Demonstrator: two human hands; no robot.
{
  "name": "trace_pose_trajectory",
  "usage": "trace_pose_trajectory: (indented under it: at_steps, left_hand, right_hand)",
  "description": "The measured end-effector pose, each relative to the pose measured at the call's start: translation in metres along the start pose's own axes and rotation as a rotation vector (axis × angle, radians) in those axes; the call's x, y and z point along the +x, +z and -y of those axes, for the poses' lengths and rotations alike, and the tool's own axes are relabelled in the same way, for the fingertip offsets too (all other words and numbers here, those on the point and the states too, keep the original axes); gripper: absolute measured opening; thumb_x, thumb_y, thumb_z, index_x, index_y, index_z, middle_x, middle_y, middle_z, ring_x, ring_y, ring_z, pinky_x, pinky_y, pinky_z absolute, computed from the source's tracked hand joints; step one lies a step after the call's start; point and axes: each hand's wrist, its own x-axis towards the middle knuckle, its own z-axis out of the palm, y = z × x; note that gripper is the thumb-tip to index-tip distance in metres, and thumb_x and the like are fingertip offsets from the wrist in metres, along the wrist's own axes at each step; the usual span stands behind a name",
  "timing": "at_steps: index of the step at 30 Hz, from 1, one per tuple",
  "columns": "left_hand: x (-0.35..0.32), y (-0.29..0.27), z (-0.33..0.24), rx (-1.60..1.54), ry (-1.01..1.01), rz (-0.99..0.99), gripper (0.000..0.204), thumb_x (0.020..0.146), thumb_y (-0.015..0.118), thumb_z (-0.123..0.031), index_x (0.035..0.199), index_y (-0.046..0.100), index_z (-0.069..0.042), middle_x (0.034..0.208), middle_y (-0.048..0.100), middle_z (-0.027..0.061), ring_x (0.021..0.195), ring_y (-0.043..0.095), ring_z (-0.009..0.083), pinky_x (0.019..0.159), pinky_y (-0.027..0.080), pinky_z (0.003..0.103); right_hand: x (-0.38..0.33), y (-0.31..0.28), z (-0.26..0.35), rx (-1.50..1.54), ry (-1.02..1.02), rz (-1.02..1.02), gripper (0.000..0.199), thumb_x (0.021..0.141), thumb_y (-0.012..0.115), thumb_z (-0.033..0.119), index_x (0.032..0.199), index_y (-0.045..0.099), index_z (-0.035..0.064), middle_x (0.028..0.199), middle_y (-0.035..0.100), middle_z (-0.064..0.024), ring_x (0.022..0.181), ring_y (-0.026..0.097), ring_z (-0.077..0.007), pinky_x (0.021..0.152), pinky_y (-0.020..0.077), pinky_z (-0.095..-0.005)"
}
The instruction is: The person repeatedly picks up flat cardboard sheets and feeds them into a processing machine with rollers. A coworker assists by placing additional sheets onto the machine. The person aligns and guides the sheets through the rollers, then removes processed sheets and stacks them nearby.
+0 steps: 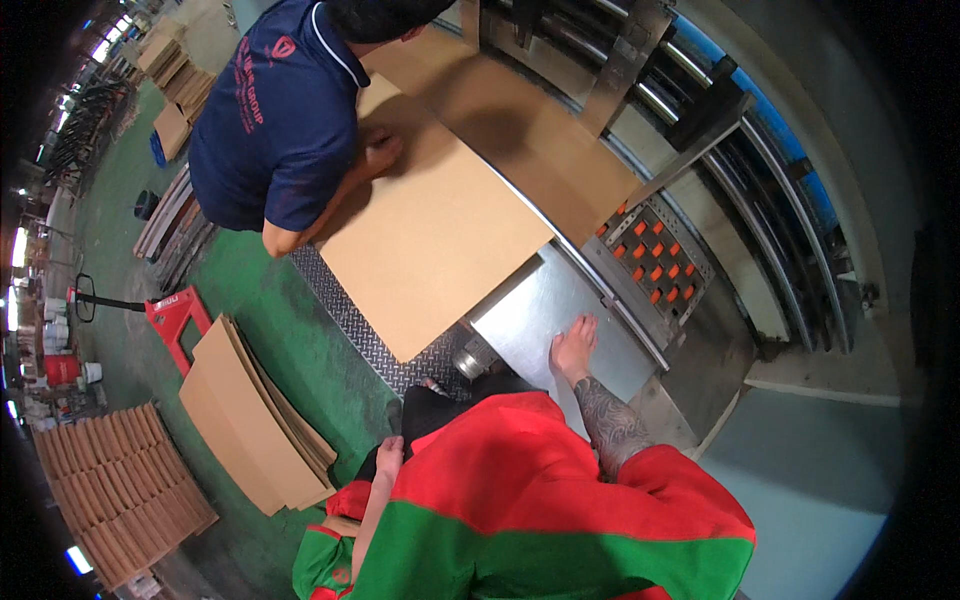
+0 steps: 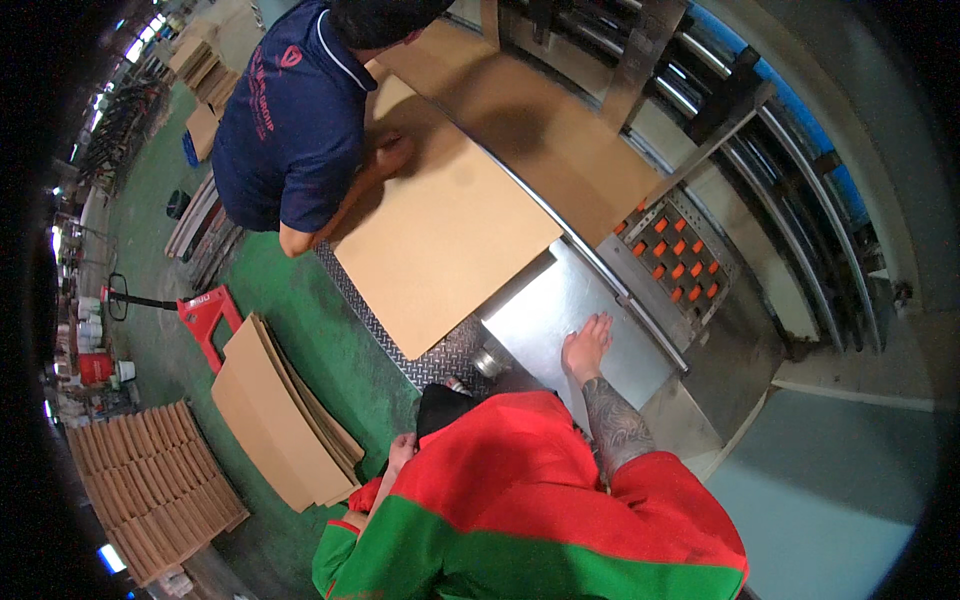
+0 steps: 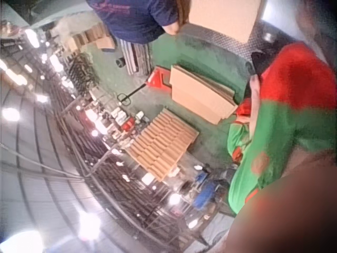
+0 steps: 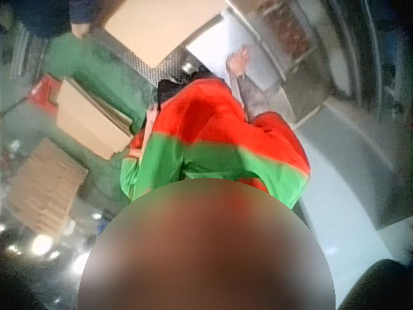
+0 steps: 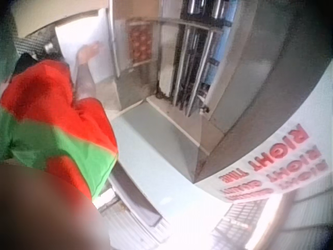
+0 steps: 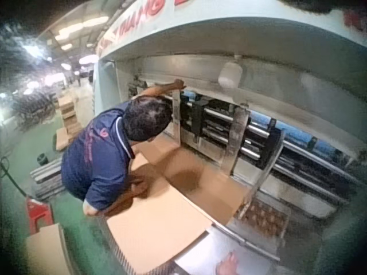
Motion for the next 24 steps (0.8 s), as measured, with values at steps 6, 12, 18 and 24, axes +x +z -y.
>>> trace_pose_trajectory:
  at_steps: [6,12,18,24]
  left_hand:
    - [-0.001,0.004,-0.008,0.005,-0.005,-0.003,0.040,0.104,0.062,-0.035,0.124,0.070,0.000,0.110,0.076,0.0113,0.098,0.070,0.0209,0.089,0.055,0.036]
    - [0.001,0.008,-0.002,0.051,-0.031,-0.044,0.045,0.103,0.062,-0.039,0.126,0.071,-0.002,0.120,0.075,0.0165,0.115,0.070,0.0274,0.100,0.052,0.038]
    - [-0.003,0.013,0.003,0.041,-0.049,-0.066,0.045,0.102,0.062,-0.040,0.124,0.072,-0.002,0.116,0.076,0.0168,0.113,0.071,0.0278,0.099,0.052,0.039]
    - [-0.005,0.014,0.009,0.023,-0.036,-0.084,0.043,0.102,0.063,-0.040,0.123,0.072,-0.003,0.113,0.076,0.0156,0.109,0.071,0.0267,0.098,0.053,0.039]
  right_hand:
    - [0.002,-0.003,0.001,-0.006,0.027,0.032,0.077,0.094,0.058,0.022,0.158,0.026,-0.0053,0.172,0.013,-0.0233,0.161,0.004,-0.0400,0.127,0.0128,-0.0615]
    - [0.003,0.002,0.000,-0.015,0.021,0.008,0.079,0.093,0.060,0.025,0.158,0.026,-0.0053,0.171,0.015,-0.0216,0.161,0.006,-0.0389,0.126,0.0158,-0.0602]
    - [0.003,0.005,-0.001,-0.063,0.027,0.017,0.081,0.093,0.060,0.026,0.159,0.025,-0.0053,0.171,0.016,-0.0206,0.161,0.007,-0.0388,0.126,0.0177,-0.0592]
    - [0.003,0.002,-0.001,-0.047,0.028,0.027,0.081,0.094,0.060,0.026,0.159,0.025,-0.0048,0.172,0.015,-0.0206,0.161,0.007,-0.0389,0.126,0.0178,-0.0612]
